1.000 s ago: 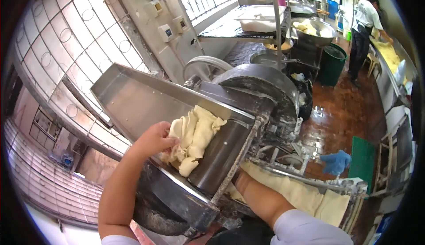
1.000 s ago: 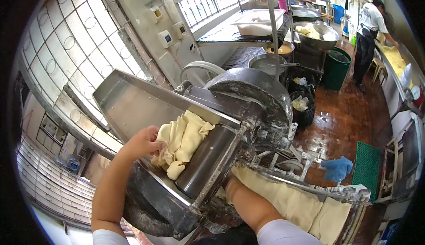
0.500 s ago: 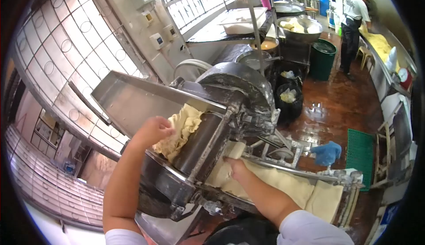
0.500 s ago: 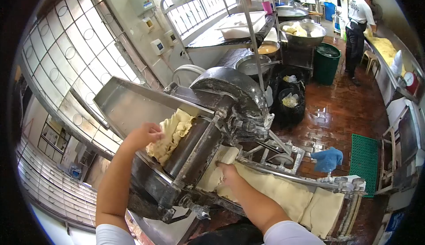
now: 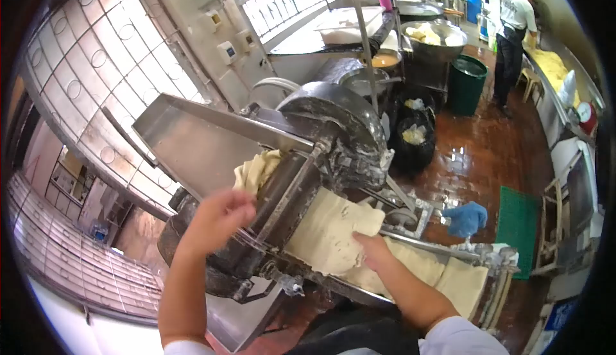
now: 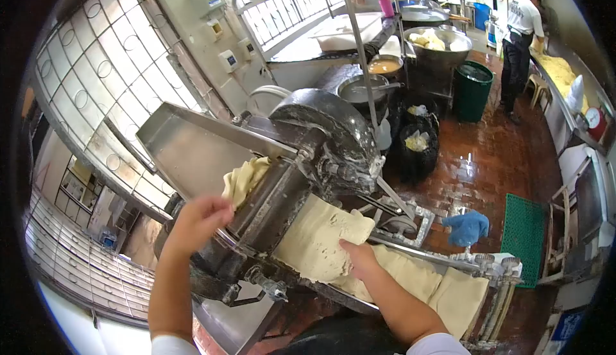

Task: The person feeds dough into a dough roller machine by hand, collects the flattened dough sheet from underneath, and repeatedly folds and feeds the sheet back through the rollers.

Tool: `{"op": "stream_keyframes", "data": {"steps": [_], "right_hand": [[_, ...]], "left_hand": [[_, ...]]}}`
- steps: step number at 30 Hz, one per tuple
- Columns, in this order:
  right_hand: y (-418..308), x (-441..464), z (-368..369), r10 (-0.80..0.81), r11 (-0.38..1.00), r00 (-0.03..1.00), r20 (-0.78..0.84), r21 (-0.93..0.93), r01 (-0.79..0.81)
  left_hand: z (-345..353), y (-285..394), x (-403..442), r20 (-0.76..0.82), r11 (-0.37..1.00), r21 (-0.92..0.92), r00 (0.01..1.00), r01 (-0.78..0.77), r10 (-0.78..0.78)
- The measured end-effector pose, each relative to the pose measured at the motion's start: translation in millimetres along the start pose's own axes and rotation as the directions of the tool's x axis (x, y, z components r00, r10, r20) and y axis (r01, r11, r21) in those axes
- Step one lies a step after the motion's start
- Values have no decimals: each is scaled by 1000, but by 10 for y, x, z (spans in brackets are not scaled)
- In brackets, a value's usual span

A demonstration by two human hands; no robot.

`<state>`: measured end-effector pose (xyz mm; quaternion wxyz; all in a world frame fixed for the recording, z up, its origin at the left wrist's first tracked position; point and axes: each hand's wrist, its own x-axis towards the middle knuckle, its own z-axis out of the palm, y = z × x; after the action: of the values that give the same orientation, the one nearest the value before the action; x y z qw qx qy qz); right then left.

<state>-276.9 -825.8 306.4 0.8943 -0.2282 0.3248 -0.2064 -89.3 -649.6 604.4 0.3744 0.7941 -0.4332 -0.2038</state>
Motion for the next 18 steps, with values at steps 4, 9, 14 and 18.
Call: {"op": "stream_keyframes", "data": {"steps": [4, 9, 14, 18], "right_hand": [[-166, -239, -142, -3, 999, 1000, -22, -32, 2], [-399, -586, -223, -44, 998, 998, -33, -55, 42], [-716, -1047, -188, -76, 979, 991, -112, -197, 53], [-891, -1282, -252, -109, 958, 979, -170, -281, 58]], "left_hand": [[653, -143, -809, 778, 898, -341, 620, 279, 103], [2326, -2176, -1031, 751, 573, -375, 602, 728, -273], [2829, -3021, -210, 497, 152, -819, 817, 553, -293], [2747, -2959, 459, 287, 34, -950, 912, 310, -293]]}}
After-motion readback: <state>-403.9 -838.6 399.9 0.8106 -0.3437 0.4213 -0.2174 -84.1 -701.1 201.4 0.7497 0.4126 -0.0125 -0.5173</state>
